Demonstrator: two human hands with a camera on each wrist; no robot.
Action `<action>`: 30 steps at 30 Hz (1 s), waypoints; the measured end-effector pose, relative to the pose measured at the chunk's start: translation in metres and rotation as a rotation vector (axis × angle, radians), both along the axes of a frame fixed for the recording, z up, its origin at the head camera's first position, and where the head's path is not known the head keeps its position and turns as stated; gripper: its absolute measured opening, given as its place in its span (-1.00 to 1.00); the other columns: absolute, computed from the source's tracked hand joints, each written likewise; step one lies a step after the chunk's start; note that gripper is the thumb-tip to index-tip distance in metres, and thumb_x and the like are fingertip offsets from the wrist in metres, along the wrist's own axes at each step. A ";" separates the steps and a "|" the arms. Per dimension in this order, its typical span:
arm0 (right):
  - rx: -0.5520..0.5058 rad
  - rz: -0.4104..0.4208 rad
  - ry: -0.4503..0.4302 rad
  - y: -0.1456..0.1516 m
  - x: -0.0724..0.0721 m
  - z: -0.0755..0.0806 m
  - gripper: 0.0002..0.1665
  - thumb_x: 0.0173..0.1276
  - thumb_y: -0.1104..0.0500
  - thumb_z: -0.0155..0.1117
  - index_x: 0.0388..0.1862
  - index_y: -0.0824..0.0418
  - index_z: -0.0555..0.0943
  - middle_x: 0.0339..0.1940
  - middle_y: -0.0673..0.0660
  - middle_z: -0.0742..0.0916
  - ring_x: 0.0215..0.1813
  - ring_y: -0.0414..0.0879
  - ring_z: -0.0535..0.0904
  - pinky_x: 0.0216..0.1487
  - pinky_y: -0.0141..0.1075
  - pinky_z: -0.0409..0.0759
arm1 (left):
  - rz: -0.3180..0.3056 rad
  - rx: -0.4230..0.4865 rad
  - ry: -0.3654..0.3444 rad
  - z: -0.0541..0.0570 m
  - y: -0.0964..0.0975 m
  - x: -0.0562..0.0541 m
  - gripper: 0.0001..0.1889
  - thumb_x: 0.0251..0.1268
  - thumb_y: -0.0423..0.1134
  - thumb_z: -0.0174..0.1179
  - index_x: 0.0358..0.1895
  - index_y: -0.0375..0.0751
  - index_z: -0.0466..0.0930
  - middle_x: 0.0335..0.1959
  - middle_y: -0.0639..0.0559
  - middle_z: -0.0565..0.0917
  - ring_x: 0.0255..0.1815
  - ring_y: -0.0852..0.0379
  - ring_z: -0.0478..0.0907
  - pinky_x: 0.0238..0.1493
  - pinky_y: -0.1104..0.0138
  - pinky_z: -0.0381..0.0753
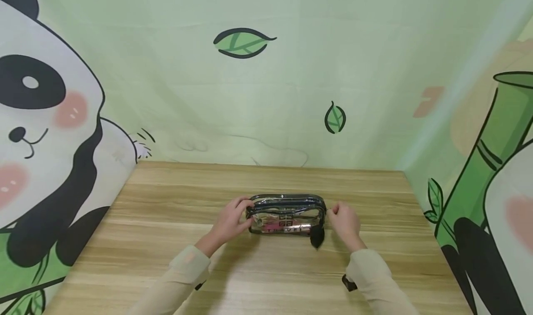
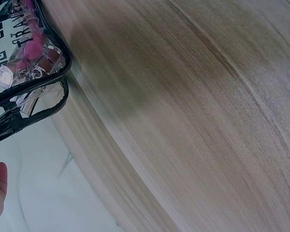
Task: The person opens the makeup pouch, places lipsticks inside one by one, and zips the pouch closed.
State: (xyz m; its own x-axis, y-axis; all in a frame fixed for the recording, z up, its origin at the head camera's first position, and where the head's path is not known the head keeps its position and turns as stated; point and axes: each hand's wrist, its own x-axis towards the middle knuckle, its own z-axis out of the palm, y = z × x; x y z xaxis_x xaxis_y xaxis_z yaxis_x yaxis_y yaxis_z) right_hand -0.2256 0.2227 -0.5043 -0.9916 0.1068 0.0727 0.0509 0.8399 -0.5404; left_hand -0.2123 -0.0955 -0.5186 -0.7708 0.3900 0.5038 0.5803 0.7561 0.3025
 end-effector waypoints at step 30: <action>-0.216 0.011 -0.164 -0.002 -0.001 -0.016 -0.76 0.14 0.23 0.01 -0.68 0.30 0.42 -0.61 0.28 0.62 -0.55 -0.01 0.58 -0.54 -0.38 0.38 | 0.014 -0.030 -0.017 0.000 0.000 -0.003 -0.63 -0.08 -0.21 0.28 -0.12 -0.05 0.44 -0.05 -0.02 0.51 -0.06 0.05 0.49 -0.09 0.24 0.53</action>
